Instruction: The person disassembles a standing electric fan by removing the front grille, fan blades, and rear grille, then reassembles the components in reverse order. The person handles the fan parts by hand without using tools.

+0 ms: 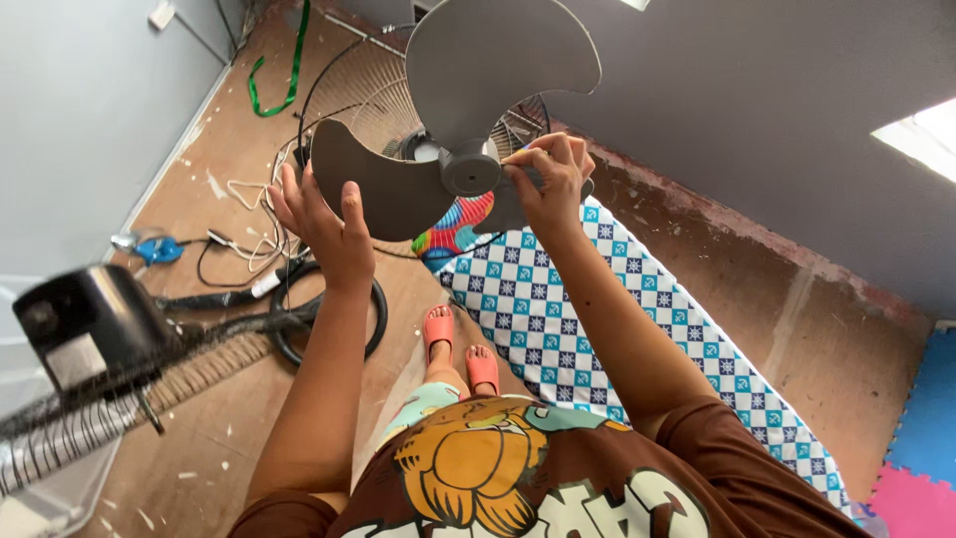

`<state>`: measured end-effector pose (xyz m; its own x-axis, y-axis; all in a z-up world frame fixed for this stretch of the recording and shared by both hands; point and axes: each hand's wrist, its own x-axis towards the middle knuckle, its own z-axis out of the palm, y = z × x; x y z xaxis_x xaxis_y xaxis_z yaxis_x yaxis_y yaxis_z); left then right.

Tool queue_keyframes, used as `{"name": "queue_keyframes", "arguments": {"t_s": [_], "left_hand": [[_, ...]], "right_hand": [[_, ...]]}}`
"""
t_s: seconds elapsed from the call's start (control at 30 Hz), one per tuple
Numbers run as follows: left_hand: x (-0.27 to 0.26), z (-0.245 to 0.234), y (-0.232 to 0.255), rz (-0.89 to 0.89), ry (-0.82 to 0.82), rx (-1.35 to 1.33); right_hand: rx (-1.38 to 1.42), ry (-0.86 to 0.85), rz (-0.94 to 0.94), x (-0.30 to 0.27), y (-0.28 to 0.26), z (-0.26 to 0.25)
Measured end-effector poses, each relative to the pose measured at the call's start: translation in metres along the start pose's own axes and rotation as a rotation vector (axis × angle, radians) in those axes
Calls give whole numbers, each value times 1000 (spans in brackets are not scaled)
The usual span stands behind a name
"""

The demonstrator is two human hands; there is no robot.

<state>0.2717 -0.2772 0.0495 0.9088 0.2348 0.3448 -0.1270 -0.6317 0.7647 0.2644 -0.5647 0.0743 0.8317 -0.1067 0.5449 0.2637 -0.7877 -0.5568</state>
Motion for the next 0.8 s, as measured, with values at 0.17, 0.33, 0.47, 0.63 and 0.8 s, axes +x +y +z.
{"name": "queue_keyframes", "arguments": {"t_s": [0.17, 0.33, 0.47, 0.63, 0.8], "left_hand": [[58, 38, -12, -5, -1, 31], [111, 68, -39, -27, -55, 128], [142, 84, -58, -67, -135, 222], [162, 105, -71, -135, -206, 324], [173, 121, -84, -166, -263, 357]], "right_hand": [[-35, -22, 158, 25, 8, 25], [-73, -88, 272, 54, 15, 54], [-118, -141, 341, 70, 26, 80], [-118, -182, 473, 66, 41, 110], [-91, -196, 509, 50, 53, 132]]}}
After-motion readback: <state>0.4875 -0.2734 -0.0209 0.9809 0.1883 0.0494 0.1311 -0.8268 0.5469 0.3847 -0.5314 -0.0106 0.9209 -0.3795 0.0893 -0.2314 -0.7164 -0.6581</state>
